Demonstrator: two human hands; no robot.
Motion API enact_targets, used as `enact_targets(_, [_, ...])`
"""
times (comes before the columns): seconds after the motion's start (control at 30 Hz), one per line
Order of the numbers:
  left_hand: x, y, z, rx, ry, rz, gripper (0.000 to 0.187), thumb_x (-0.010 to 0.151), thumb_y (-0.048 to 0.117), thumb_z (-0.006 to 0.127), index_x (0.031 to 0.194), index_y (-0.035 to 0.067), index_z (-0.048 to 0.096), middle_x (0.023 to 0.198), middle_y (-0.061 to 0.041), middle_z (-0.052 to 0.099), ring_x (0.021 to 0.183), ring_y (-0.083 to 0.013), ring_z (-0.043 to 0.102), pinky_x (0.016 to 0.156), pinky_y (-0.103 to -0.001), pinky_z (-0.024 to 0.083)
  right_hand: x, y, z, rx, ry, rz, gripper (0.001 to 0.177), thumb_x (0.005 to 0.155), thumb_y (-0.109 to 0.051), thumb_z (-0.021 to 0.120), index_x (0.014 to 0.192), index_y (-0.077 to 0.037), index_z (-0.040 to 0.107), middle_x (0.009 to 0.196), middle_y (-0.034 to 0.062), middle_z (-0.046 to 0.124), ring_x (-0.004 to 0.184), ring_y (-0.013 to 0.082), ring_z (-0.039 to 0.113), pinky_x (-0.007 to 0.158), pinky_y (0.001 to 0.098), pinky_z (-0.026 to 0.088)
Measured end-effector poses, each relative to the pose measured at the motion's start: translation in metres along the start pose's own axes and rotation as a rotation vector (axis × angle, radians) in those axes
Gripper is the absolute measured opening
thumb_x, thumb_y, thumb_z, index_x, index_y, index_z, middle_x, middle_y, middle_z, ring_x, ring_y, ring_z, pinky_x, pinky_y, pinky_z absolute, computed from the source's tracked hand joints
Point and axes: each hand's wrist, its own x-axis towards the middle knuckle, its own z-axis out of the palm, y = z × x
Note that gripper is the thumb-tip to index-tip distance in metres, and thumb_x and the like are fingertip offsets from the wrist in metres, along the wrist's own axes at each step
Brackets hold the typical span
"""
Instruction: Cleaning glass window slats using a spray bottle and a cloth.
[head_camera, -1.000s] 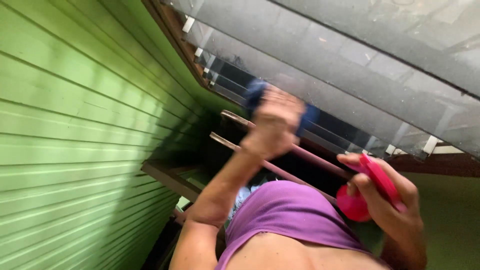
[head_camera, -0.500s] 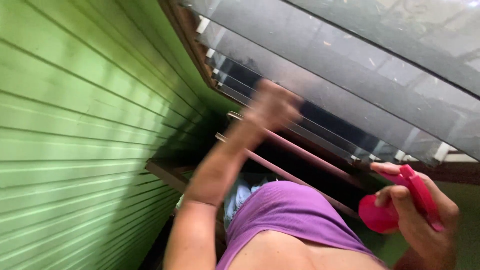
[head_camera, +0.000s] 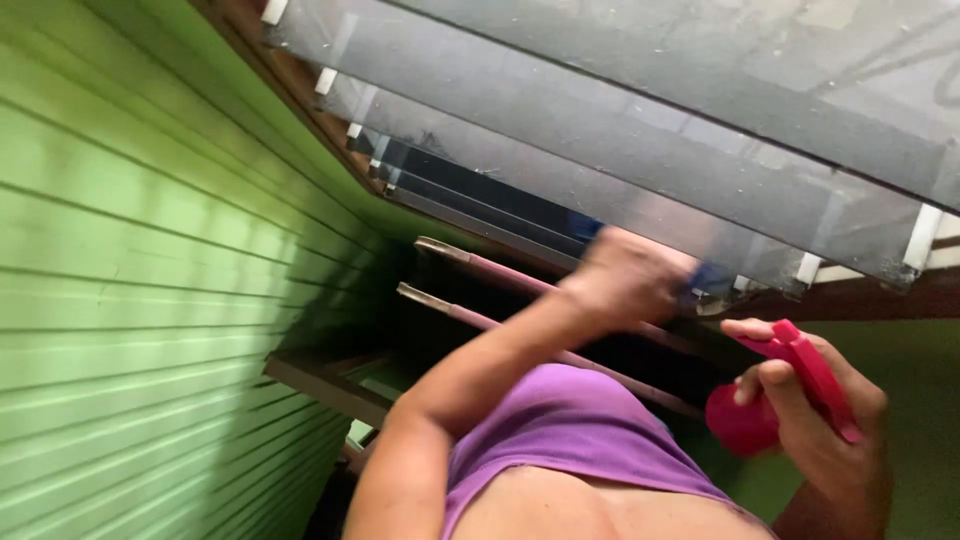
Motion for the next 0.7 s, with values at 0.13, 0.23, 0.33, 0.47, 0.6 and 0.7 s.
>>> enact_targets(0.13, [0.006, 0.000, 0.019, -0.218, 0.222, 0.103, 0.022, 0.069, 0.020, 0.067, 0.090, 0.019, 0.070, 0.080, -0.006, 0.075, 0.073, -0.0287, 0.075, 0.060, -0.046, 0.056, 0.005, -0.004, 0.003, -0.036, 0.003, 0.016, 0.034, 0.108, -0.014, 0.055, 0.131, 0.010, 0.059, 0.129, 0.0200, 0.070, 0.081, 0.0136, 0.063, 0.081, 0.0284, 0.053])
enact_targets(0.23, [-0.018, -0.039, -0.009, -0.160, 0.167, 0.139, 0.024, 0.070, 0.018, 0.070, 0.094, 0.020, 0.071, 0.079, -0.009, 0.073, 0.073, -0.0304, 0.074, 0.061, -0.044, 0.057, 0.007, -0.005, 0.009, -0.058, 0.010, 0.001, 0.033, 0.109, -0.015, 0.055, 0.131, 0.010, 0.058, 0.131, 0.0200, 0.068, 0.082, 0.0136, 0.062, 0.080, 0.0293, 0.053])
enact_targets(0.33, [-0.057, -0.103, -0.054, 0.052, 0.216, -0.039, 0.009, 0.055, 0.010, 0.068, 0.061, 0.011, 0.062, 0.062, -0.015, 0.064, 0.056, -0.0344, 0.065, 0.051, -0.044, 0.054, 0.012, -0.011, 0.015, -0.107, 0.028, 0.044, 0.034, 0.110, -0.015, 0.055, 0.131, 0.010, 0.061, 0.127, 0.0212, 0.069, 0.083, 0.0140, 0.061, 0.082, 0.0295, 0.051])
enact_targets(0.47, [-0.117, -0.183, -0.092, 0.349, 0.510, -0.299, 0.019, 0.058, 0.009, 0.071, 0.075, 0.003, 0.066, 0.075, -0.019, 0.066, 0.080, -0.0362, 0.064, 0.095, -0.050, 0.045, 0.016, -0.003, 0.014, -0.034, -0.074, -0.014, 0.029, 0.109, -0.017, 0.056, 0.121, 0.008, 0.061, 0.128, 0.0197, 0.070, 0.084, 0.0115, 0.063, 0.083, 0.0280, 0.052])
enact_targets(0.6, [-0.156, -0.219, -0.069, 0.436, 0.885, -0.470, 0.054, 0.091, 0.003, 0.065, 0.143, -0.009, 0.056, 0.141, -0.032, 0.062, 0.140, -0.0455, 0.056, 0.125, -0.048, 0.034, 0.018, 0.011, 0.013, -0.028, -0.066, 0.020, 0.023, 0.109, -0.013, 0.057, 0.111, 0.009, 0.063, 0.132, 0.0202, 0.070, 0.083, 0.0115, 0.063, 0.079, 0.0278, 0.053])
enact_targets(0.7, [-0.151, -0.154, -0.045, -0.293, 1.299, -0.674, 0.047, 0.107, 0.022, 0.058, 0.146, -0.004, 0.052, 0.144, -0.026, 0.061, 0.134, -0.0379, 0.060, 0.116, -0.042, 0.045, 0.028, 0.009, 0.022, -0.035, -0.079, 0.035, 0.031, 0.106, -0.012, 0.059, 0.130, 0.008, 0.065, 0.112, 0.0181, 0.070, 0.079, 0.0104, 0.062, 0.074, 0.0260, 0.052])
